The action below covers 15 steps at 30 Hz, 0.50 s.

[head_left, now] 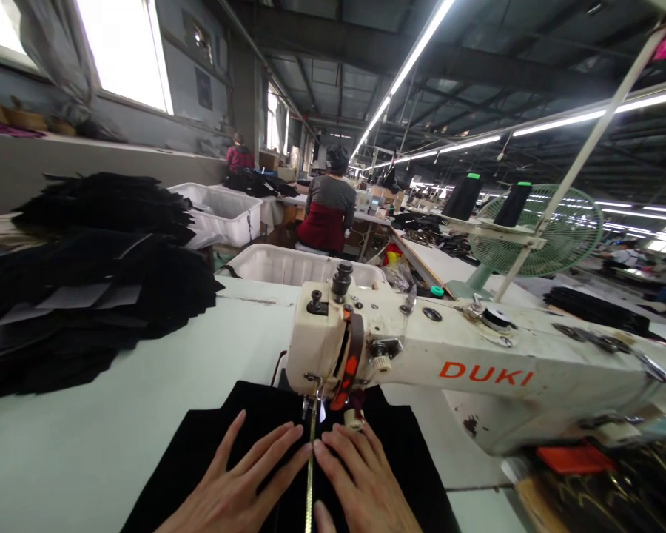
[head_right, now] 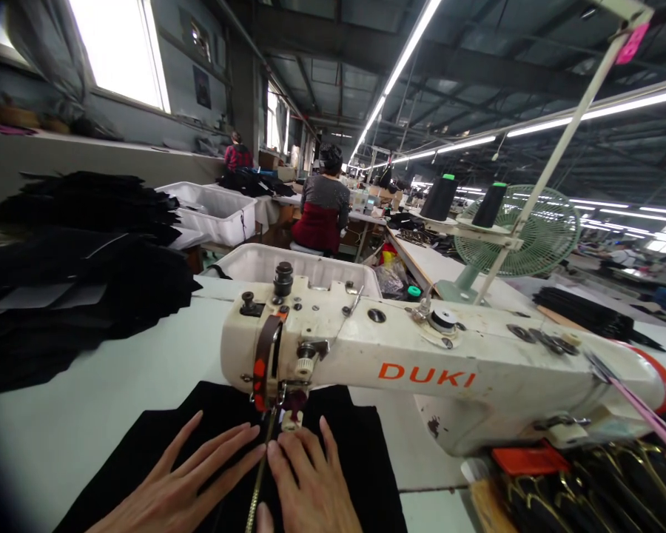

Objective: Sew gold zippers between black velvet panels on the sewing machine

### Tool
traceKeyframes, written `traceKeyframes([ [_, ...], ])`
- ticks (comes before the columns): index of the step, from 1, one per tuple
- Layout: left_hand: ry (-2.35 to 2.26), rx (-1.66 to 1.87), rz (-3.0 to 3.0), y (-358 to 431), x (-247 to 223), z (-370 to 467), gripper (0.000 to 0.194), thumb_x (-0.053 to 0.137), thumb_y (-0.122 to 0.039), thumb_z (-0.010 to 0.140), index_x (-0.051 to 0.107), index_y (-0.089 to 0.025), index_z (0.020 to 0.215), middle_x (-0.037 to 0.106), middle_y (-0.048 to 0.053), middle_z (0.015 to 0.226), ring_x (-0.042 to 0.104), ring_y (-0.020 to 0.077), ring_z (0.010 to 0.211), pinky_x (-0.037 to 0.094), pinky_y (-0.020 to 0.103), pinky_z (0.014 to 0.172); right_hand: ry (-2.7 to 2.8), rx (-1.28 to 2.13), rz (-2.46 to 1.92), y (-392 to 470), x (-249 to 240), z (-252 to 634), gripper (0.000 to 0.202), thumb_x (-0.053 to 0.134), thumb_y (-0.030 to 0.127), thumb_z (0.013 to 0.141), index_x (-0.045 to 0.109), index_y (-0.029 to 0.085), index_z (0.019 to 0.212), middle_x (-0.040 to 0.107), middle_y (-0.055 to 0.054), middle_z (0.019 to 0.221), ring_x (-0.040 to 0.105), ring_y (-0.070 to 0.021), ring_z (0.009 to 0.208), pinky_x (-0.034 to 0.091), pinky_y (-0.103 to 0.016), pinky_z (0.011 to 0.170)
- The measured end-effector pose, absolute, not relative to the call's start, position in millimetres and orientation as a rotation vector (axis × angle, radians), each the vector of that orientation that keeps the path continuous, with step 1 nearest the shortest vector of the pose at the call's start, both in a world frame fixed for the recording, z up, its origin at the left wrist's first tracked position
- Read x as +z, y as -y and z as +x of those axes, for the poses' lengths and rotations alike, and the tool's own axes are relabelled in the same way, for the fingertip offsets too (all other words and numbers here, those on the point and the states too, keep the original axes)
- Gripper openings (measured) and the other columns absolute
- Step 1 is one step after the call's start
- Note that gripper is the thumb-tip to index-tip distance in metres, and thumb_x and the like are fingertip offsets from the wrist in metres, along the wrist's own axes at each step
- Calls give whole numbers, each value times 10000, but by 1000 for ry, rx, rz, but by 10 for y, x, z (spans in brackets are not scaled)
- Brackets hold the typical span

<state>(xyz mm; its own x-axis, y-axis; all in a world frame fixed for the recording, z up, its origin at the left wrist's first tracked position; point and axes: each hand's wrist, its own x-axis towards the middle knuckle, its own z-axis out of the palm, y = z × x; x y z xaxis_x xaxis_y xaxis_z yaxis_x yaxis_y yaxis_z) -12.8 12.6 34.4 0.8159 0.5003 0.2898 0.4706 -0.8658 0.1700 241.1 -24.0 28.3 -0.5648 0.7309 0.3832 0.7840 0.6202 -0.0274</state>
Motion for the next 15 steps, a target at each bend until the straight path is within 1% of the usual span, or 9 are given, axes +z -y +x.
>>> traceKeyframes([
  [2, -770, 496, 2969, -159, 304, -124, 890, 600, -184, 871, 95, -306, 1593, 383, 86, 1539, 485, 323, 1342, 216, 633, 1116, 2487, -248, -1188, 228, 253, 2423, 595, 600, 167, 774, 529, 172, 1365, 668, -76, 1269, 599, -275, 1201, 430, -469, 1116],
  [4, -761, 492, 3063, -186, 291, -111, 852, 612, -236, 877, 150, -250, 1593, 407, 93, 1529, 498, 296, 1340, 173, 585, 1153, 2475, -303, -1158, 215, 244, 2421, 573, 596, 169, 785, 535, 167, 1355, 674, -70, 1261, 611, -267, 1186, 443, -449, 1108],
  [6, -735, 567, 3168, -204, 286, -95, 778, 605, -275, 883, 253, -194, 1572, 449, 95, 1509, 525, 262, 1324, 47, 530, 1183, 2432, -368, -1133, 203, 243, 2398, 518, 594, 186, 806, 557, 161, 1322, 690, -61, 1230, 636, -254, 1145, 465, -428, 1091],
  [8, -737, 650, 3254, -216, 273, -83, 676, 555, -227, 891, 352, -182, 1535, 486, 73, 1492, 545, 226, 1308, -91, 499, 1174, 2326, -431, -1108, 189, 237, 2358, 427, 599, 235, 840, 597, 165, 1261, 718, -48, 1161, 671, -238, 1072, 491, -410, 1065],
  [9, -754, 697, 3286, -219, 264, -78, 645, 518, -179, 884, 389, -190, 1516, 506, 56, 1481, 555, 210, 1297, -134, 500, 1164, 2262, -456, -1094, 182, 230, 2336, 385, 603, 268, 858, 616, 171, 1231, 729, -41, 1128, 684, -229, 1038, 499, -400, 1055],
  [10, -768, 730, 3313, -220, 255, -75, 637, 484, -137, 872, 412, -200, 1502, 523, 40, 1471, 562, 197, 1287, -155, 508, 1159, 2204, -475, -1081, 175, 221, 2317, 354, 608, 301, 874, 632, 177, 1204, 736, -35, 1105, 692, -221, 1011, 504, -389, 1050],
  [12, -795, 766, 3354, -219, 245, -72, 649, 438, -95, 850, 431, -212, 1488, 541, 18, 1458, 567, 179, 1276, -152, 521, 1164, 2142, -492, -1064, 164, 203, 2297, 339, 620, 344, 889, 648, 179, 1183, 741, -30, 1099, 698, -215, 992, 504, -379, 1050],
  [15, -784, 786, 3379, -213, 263, -67, 629, 416, -98, 858, 446, -213, 1475, 561, 9, 1440, 568, 163, 1269, -136, 496, 1176, 2202, -483, -1067, 167, 192, 2322, 370, 616, 306, 880, 633, 171, 1224, 727, -39, 1159, 690, -222, 1027, 507, -392, 1051],
])
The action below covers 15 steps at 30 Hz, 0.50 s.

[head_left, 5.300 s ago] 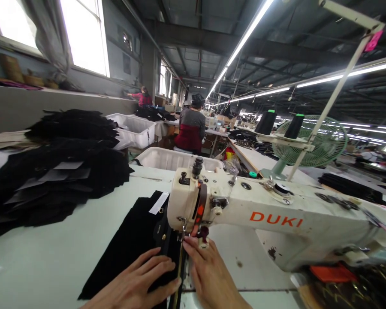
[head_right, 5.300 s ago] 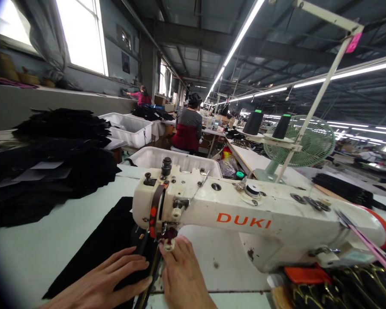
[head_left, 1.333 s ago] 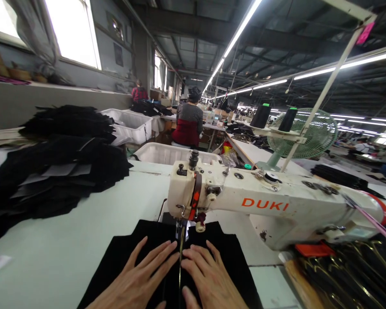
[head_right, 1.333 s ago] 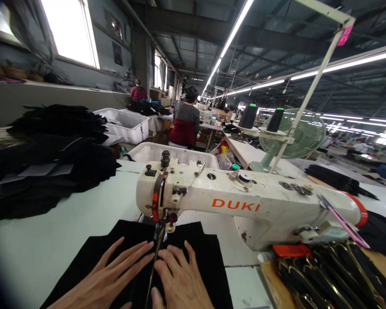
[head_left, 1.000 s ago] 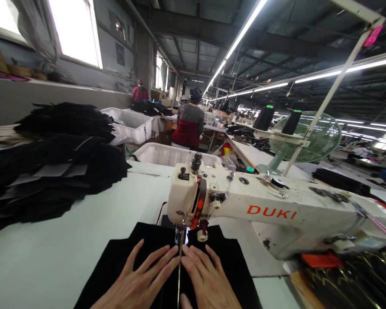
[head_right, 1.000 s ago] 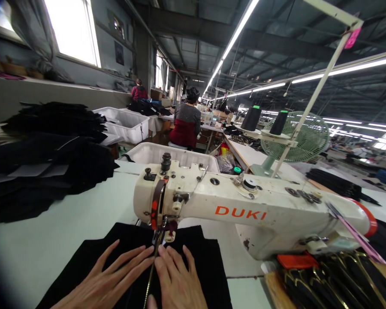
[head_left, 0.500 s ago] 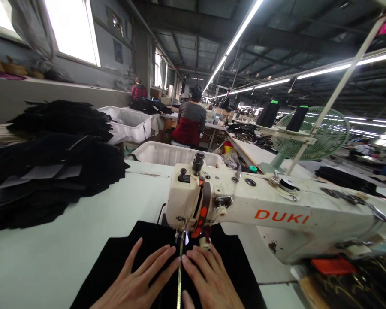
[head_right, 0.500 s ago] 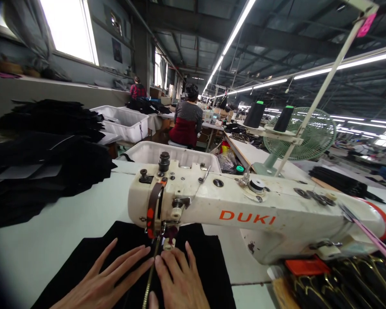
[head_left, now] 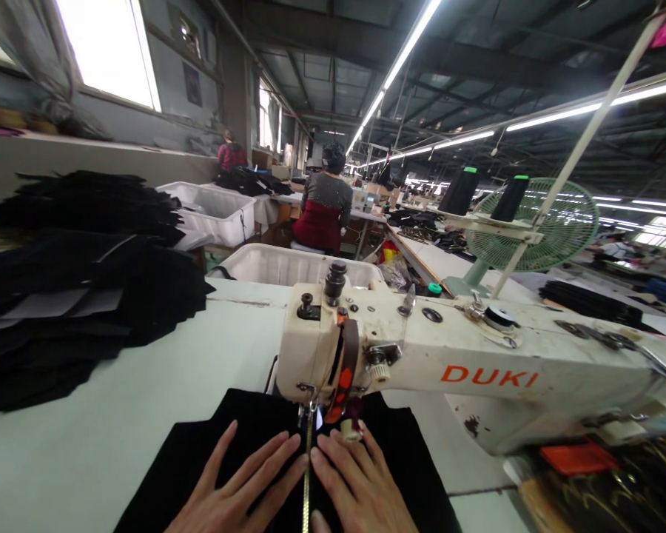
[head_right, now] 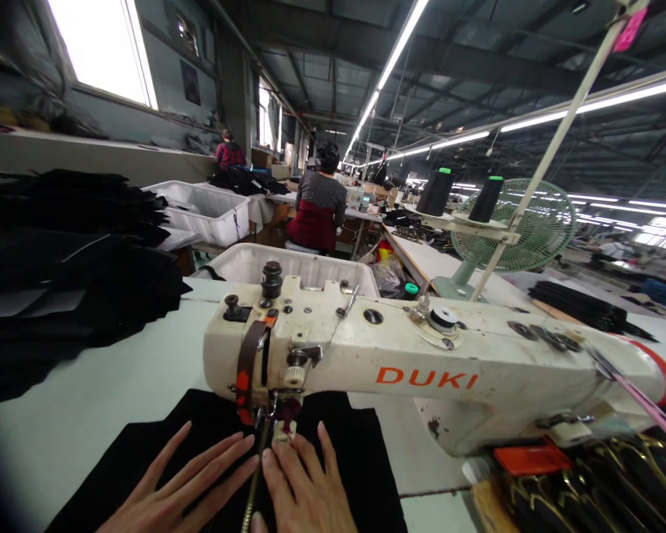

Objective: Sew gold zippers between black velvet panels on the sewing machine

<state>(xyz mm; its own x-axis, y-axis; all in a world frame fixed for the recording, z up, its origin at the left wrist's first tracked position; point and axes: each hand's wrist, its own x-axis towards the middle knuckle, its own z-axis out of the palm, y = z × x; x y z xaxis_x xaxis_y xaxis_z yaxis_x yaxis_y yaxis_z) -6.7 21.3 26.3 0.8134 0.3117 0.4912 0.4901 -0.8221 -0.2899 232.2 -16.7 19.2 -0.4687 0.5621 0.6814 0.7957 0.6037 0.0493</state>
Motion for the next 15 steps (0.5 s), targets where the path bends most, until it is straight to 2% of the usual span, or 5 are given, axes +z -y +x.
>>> traceKeyframes([
  [5, 601, -606, -2597, -212, 303, -59, 625, 387, -76, 854, 465, -206, 1460, 566, 14, 1429, 580, 160, 1256, -149, 503, 1168, 2382, -483, -1078, 196, 232, 2408, 481, 555, 160, 821, 588, 142, 1301, 677, -50, 1268, 662, -240, 1113, 520, -416, 1039],
  [15, 603, -570, -2639, -210, 261, -79, 597, 421, -133, 898, 421, -196, 1492, 527, 25, 1463, 555, 175, 1291, -152, 500, 1161, 2371, -511, -1049, 183, 288, 2389, 474, 556, 154, 794, 601, 140, 1266, 697, -46, 1228, 678, -237, 1083, 550, -406, 1003],
])
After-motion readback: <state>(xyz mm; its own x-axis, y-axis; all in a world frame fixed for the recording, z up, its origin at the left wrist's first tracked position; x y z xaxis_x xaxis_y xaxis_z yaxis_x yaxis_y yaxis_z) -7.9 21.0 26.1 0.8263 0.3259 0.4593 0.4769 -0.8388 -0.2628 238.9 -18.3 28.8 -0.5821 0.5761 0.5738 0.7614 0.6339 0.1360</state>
